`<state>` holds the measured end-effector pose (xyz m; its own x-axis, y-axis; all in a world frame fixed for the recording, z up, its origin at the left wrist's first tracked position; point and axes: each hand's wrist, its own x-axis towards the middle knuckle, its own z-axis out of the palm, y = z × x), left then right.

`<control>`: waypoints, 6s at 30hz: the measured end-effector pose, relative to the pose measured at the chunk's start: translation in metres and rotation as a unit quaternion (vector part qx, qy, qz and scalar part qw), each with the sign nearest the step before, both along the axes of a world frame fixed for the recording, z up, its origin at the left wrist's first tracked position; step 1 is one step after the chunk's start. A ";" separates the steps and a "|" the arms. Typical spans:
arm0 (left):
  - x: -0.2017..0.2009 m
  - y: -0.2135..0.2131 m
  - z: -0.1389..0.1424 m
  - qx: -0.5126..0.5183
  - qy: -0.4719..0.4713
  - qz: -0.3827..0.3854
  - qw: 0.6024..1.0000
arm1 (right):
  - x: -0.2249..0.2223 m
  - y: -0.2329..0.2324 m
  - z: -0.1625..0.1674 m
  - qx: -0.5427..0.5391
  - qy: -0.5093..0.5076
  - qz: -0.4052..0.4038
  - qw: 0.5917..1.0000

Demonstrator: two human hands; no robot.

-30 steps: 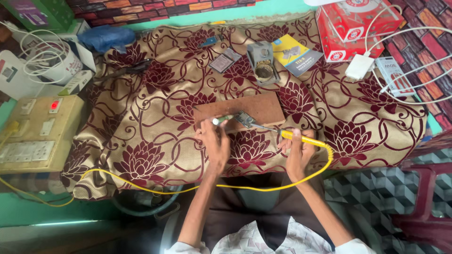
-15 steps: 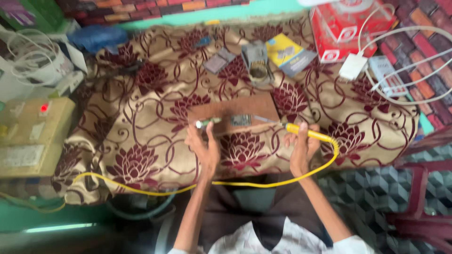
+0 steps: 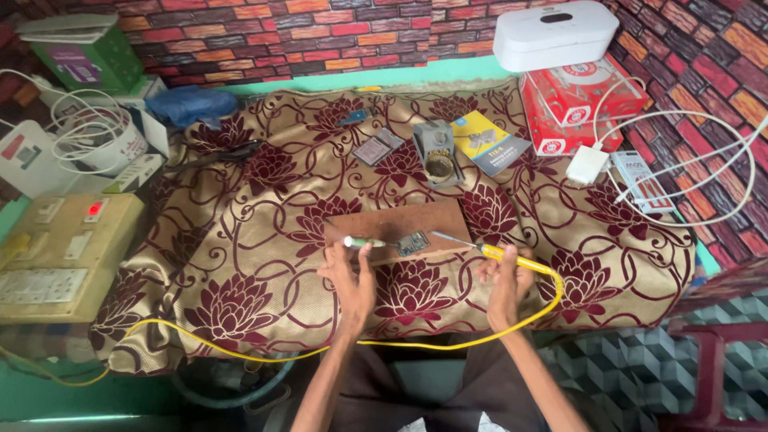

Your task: The person uses a soldering iron to apply heat to a small electronic component mounted on a wooden board. They hold a tube of flux or adhesive in the left hand while manipulating the soldering iron with the right hand.

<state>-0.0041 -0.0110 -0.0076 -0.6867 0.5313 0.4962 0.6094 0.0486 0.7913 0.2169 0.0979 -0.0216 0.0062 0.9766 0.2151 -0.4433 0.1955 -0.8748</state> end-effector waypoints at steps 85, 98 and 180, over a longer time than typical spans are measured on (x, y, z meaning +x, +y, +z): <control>-0.012 -0.005 -0.023 -0.013 0.056 -0.008 0.998 | -0.013 0.012 -0.037 0.004 -0.049 -0.029 0.998; -0.010 -0.008 -0.014 -0.015 0.031 -0.012 0.999 | -0.010 0.011 -0.046 -0.022 -0.007 -0.021 1.000; -0.004 -0.004 -0.003 -0.010 0.021 -0.011 1.000 | -0.001 0.047 -0.026 0.039 -0.062 0.042 0.996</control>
<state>-0.0082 -0.0148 -0.0102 -0.6537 0.5554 0.5140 0.6435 0.0506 0.7638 0.2155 0.1444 -0.0472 -0.1062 0.9529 0.2839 -0.3501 0.2314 -0.9077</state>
